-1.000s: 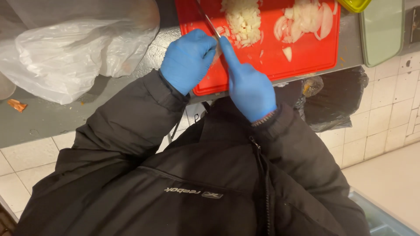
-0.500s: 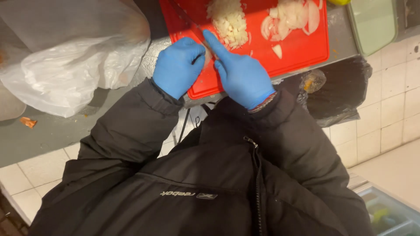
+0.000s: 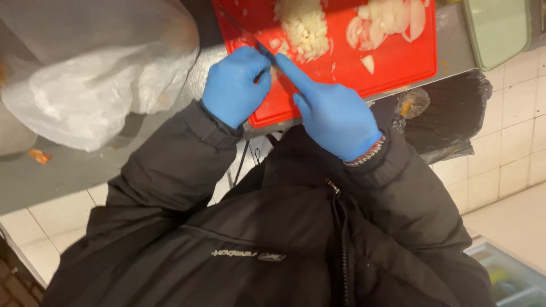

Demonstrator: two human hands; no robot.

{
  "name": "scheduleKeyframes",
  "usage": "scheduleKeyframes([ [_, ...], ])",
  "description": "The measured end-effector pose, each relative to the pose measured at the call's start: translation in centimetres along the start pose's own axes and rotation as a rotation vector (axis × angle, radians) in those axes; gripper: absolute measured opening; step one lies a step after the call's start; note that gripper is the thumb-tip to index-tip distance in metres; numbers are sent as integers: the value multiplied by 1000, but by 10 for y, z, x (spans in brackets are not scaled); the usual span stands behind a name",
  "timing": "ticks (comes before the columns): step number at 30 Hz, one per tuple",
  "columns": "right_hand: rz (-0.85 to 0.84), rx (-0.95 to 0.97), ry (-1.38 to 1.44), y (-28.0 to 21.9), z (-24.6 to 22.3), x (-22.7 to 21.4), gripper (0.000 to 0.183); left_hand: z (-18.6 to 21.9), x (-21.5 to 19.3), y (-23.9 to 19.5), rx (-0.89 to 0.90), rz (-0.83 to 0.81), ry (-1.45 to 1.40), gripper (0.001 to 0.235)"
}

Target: Dicing a white onion on a red cutting board using a chef's knife.

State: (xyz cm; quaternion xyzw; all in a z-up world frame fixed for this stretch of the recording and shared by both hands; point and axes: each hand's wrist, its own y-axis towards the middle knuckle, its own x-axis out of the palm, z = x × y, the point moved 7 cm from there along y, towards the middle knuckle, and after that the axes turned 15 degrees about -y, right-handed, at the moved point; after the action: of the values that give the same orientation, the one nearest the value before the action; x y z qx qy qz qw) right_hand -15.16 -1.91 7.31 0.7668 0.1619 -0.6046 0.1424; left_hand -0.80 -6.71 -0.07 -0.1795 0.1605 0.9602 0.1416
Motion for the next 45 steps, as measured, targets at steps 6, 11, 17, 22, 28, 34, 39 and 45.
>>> scheduleKeyframes([
  [6,-72,105,-116,-13,-5,35,65,-1,1,-6,71,-4,27,6],
  [11,11,57,103,2,-2,13,62,-6,-4,-6,4,-26,-57,8],
  [17,-157,171,-151,-23,-9,34,69,-8,-6,-6,44,-53,-29,6],
  [22,-56,225,28,-4,5,29,64,3,-9,-5,39,-163,-49,7],
  [28,-122,309,261,-35,40,-9,66,39,-14,17,235,-465,151,39],
  [34,-13,291,265,-56,52,-9,66,18,11,35,336,-541,283,61],
  [39,-21,302,323,-56,35,-9,67,8,18,24,207,-277,384,62],
  [45,-68,273,277,-40,8,-14,65,3,-1,19,126,-154,153,59],
])
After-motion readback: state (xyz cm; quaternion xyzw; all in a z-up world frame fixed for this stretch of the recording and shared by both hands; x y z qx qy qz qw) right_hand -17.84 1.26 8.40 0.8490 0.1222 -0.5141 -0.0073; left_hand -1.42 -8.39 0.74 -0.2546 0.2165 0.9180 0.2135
